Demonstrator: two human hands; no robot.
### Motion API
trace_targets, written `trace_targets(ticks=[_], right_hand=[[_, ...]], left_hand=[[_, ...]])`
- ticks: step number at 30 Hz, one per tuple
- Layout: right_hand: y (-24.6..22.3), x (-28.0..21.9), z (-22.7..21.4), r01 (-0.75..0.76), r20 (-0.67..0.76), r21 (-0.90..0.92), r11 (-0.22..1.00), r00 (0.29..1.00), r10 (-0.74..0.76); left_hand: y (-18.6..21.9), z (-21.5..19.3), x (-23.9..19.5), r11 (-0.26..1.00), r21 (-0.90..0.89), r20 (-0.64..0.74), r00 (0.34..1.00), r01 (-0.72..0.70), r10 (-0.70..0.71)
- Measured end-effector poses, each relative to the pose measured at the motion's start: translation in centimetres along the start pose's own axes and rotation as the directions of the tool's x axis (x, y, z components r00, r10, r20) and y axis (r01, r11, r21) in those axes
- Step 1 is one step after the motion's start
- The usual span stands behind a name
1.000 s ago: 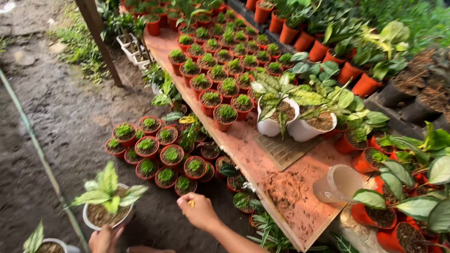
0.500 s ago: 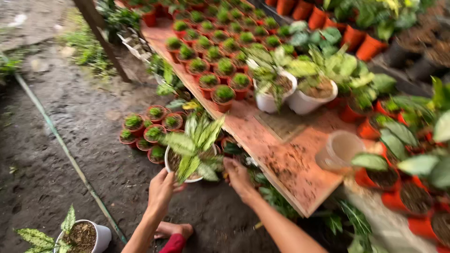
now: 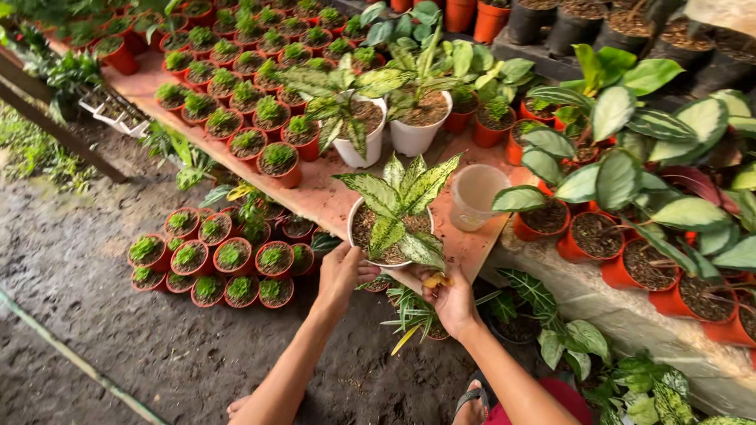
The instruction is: The person wipes the leaves of a potted Aglaonema plant using a small yellow sponge. They hold the plant steady with one hand while wiping individual leaves with the other, occasionally dipping the sponge into a container of water to re-wet it.
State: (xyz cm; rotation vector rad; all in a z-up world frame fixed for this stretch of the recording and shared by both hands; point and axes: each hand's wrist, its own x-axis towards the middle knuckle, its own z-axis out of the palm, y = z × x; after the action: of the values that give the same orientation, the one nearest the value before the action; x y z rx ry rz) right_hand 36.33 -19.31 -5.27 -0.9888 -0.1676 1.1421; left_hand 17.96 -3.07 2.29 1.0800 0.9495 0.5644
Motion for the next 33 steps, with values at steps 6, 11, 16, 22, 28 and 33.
trace_targets(ticks=[6, 11, 16, 22, 28, 33], right_hand=[[-4.0, -0.4, -0.5, -0.029, -0.228, 0.210, 0.977, 0.971, 0.078], [-5.8, -1.3, 0.2, -0.072, -0.241, 0.200, 0.977, 0.963, 0.121], [-5.8, -1.7, 0.0, -0.084, -0.195, 0.060, 0.995, 0.976, 0.095], [-4.2, -1.8, 0.0, -0.084, -0.170, -0.102, 0.991, 0.983, 0.066], [-4.8, -0.7, 2.0, -0.045, -0.226, -0.336, 0.941, 0.973, -0.035], [-5.7, 0.2, 4.0, -0.111, -0.360, -0.487, 0.866, 0.929, -0.083]], left_hand=[[-0.5, 3.0, 3.9, 0.985, 0.173, 0.106, 0.994, 0.000, -0.019], [0.1, 1.6, 8.0, 0.894, 0.447, 0.138, 0.990, -0.027, -0.039], [0.0, -0.4, 12.4, 0.812, 0.553, 0.298, 0.954, -0.186, 0.016], [0.6, -1.7, 16.6, 0.659, 0.709, 0.362, 0.932, -0.249, -0.037], [0.4, -1.2, 16.0, 0.836, 0.529, 0.240, 0.971, -0.149, 0.021], [0.3, -0.5, 14.7, 0.859, 0.504, 0.123, 0.992, -0.089, 0.031]])
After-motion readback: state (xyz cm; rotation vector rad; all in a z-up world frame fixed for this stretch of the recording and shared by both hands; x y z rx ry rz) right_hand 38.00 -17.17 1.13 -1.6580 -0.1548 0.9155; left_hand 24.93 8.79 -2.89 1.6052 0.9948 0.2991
